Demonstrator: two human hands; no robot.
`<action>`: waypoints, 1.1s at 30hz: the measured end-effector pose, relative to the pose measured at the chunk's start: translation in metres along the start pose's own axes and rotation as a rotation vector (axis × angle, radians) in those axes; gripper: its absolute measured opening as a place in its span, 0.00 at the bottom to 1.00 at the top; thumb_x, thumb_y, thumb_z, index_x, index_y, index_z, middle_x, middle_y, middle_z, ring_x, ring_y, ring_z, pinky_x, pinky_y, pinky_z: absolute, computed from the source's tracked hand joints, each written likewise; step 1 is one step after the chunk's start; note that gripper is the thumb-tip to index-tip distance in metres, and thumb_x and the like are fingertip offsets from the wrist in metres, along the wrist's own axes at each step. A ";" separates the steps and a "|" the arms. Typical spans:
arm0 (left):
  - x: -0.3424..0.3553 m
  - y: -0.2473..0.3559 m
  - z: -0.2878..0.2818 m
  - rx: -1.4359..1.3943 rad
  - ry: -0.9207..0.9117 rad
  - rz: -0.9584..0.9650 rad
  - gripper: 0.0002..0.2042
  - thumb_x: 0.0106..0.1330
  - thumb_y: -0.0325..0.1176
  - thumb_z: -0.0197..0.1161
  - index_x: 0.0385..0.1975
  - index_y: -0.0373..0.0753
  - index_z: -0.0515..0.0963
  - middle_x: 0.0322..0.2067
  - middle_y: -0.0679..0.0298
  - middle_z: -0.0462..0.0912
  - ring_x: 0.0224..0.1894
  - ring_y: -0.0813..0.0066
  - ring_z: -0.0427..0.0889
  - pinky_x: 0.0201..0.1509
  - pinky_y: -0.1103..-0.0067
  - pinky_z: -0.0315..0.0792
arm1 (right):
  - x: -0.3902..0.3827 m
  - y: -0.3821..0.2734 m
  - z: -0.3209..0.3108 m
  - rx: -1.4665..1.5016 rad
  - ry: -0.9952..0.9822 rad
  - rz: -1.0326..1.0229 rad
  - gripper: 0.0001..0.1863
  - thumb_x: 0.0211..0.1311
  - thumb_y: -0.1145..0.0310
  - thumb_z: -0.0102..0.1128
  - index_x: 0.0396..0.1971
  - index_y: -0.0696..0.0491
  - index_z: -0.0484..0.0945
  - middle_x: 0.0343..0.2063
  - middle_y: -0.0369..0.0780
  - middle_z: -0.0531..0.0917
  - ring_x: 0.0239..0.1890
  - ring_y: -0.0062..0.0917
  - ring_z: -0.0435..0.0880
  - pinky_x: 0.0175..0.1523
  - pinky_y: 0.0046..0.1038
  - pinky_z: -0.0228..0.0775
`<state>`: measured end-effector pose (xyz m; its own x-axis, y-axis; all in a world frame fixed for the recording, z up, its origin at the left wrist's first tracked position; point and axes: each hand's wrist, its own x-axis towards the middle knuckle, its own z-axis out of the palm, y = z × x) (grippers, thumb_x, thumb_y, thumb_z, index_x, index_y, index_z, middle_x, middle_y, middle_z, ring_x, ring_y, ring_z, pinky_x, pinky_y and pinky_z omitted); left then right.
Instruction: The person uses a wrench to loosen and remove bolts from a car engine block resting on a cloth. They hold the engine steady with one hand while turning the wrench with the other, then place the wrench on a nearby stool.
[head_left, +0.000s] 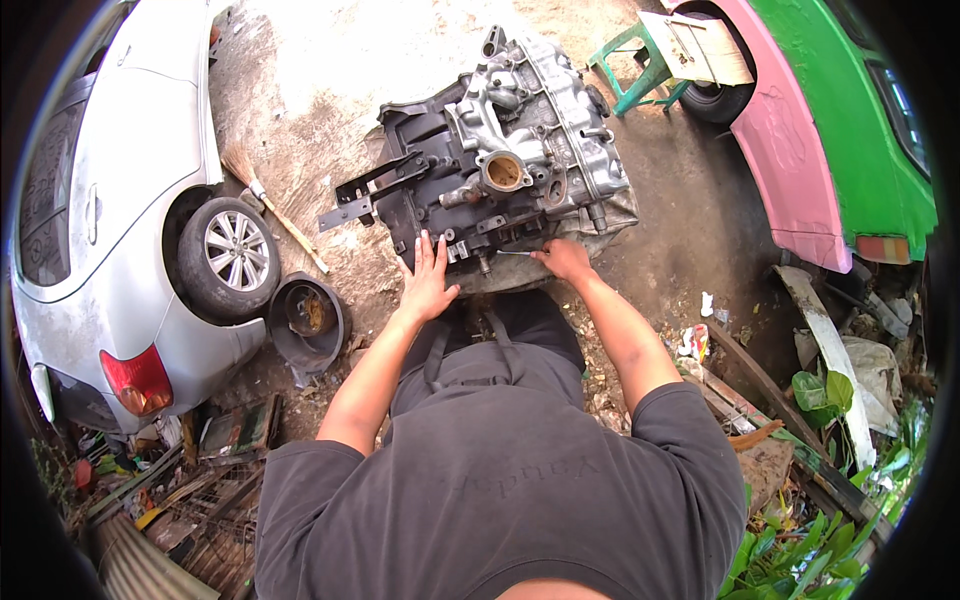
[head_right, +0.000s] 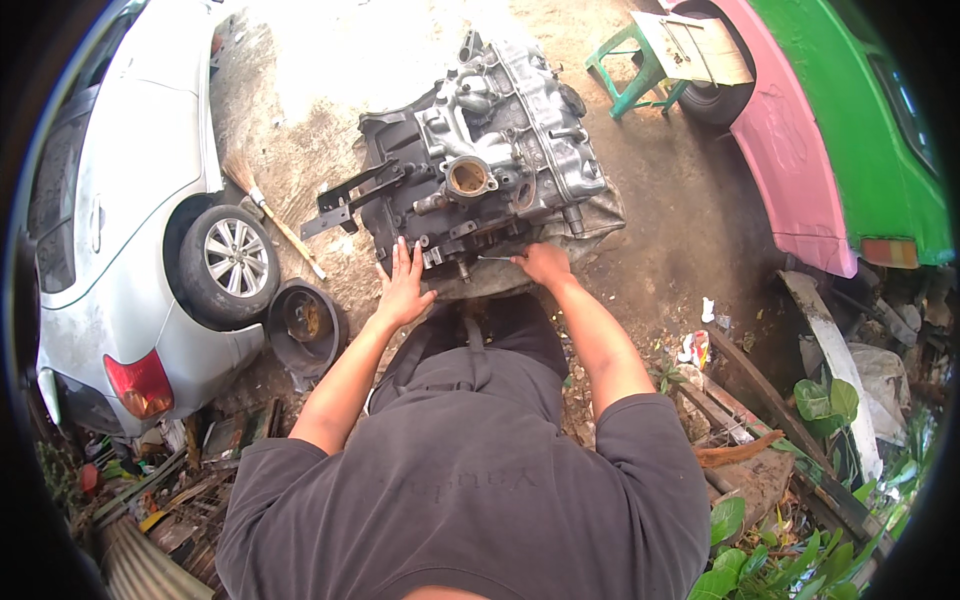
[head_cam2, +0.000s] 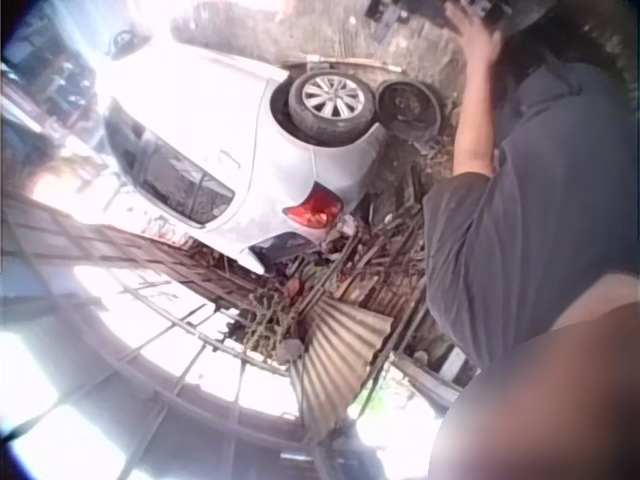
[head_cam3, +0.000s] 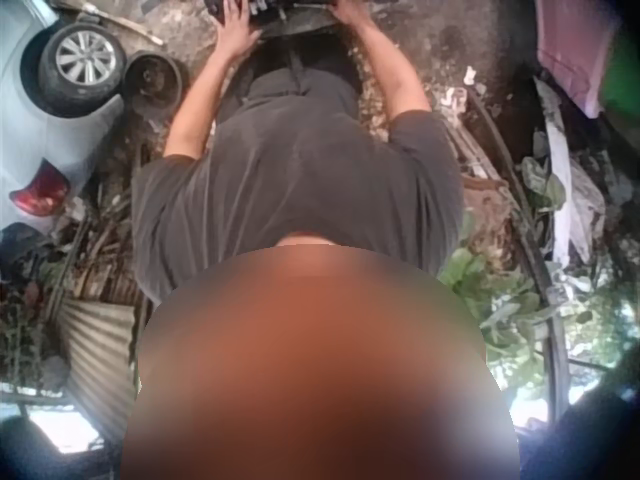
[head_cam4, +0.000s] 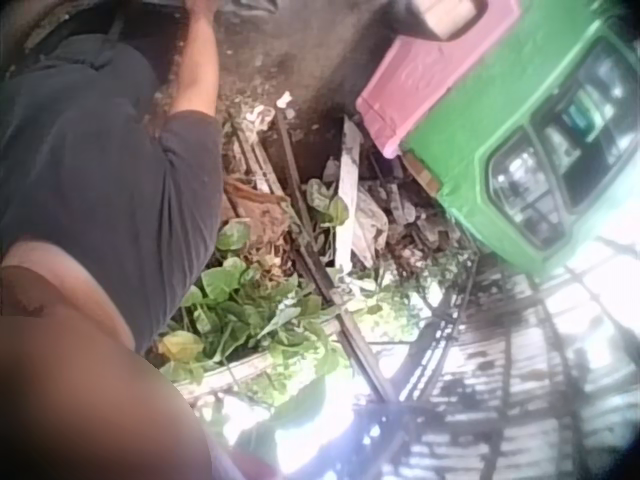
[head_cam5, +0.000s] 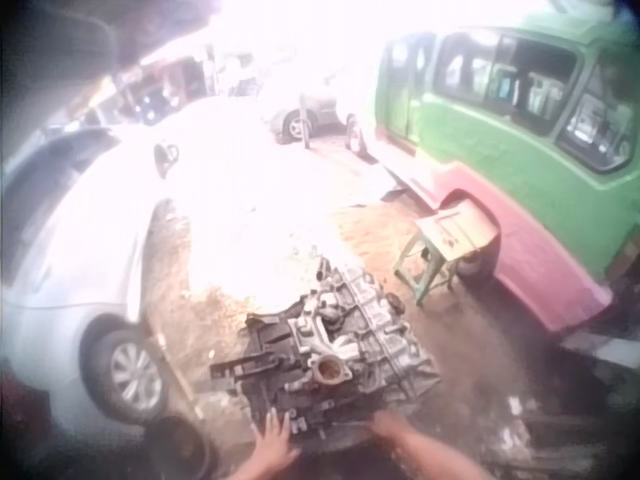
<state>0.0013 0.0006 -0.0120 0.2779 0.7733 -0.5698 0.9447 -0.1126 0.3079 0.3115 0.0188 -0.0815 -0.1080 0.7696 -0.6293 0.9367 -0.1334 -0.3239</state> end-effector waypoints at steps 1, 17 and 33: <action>0.000 0.000 0.000 -0.001 0.000 0.003 0.53 0.58 0.45 0.66 0.74 0.43 0.33 0.73 0.46 0.22 0.76 0.50 0.28 0.70 0.39 0.31 | 0.000 0.000 0.000 0.004 0.001 0.002 0.27 0.59 0.39 0.56 0.35 0.49 0.86 0.34 0.46 0.86 0.41 0.44 0.84 0.46 0.43 0.75; -0.002 -0.003 -0.004 0.017 -0.015 0.025 0.52 0.58 0.44 0.66 0.74 0.45 0.34 0.74 0.47 0.24 0.76 0.50 0.29 0.70 0.39 0.30 | 0.023 0.003 -0.007 -0.127 -0.123 -0.011 0.32 0.59 0.36 0.54 0.35 0.53 0.85 0.38 0.47 0.85 0.45 0.44 0.83 0.50 0.43 0.74; -0.002 -0.013 -0.006 -0.031 0.026 0.075 0.50 0.57 0.42 0.65 0.75 0.47 0.38 0.75 0.52 0.28 0.77 0.56 0.33 0.70 0.38 0.32 | -0.040 -0.030 -0.018 0.038 0.376 0.096 0.17 0.56 0.55 0.63 0.35 0.54 0.85 0.36 0.49 0.85 0.43 0.44 0.84 0.48 0.42 0.76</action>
<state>-0.0128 0.0039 -0.0102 0.3432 0.7792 -0.5245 0.9153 -0.1519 0.3731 0.2935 0.0029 -0.0337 0.1160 0.9268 -0.3572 0.9228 -0.2336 -0.3064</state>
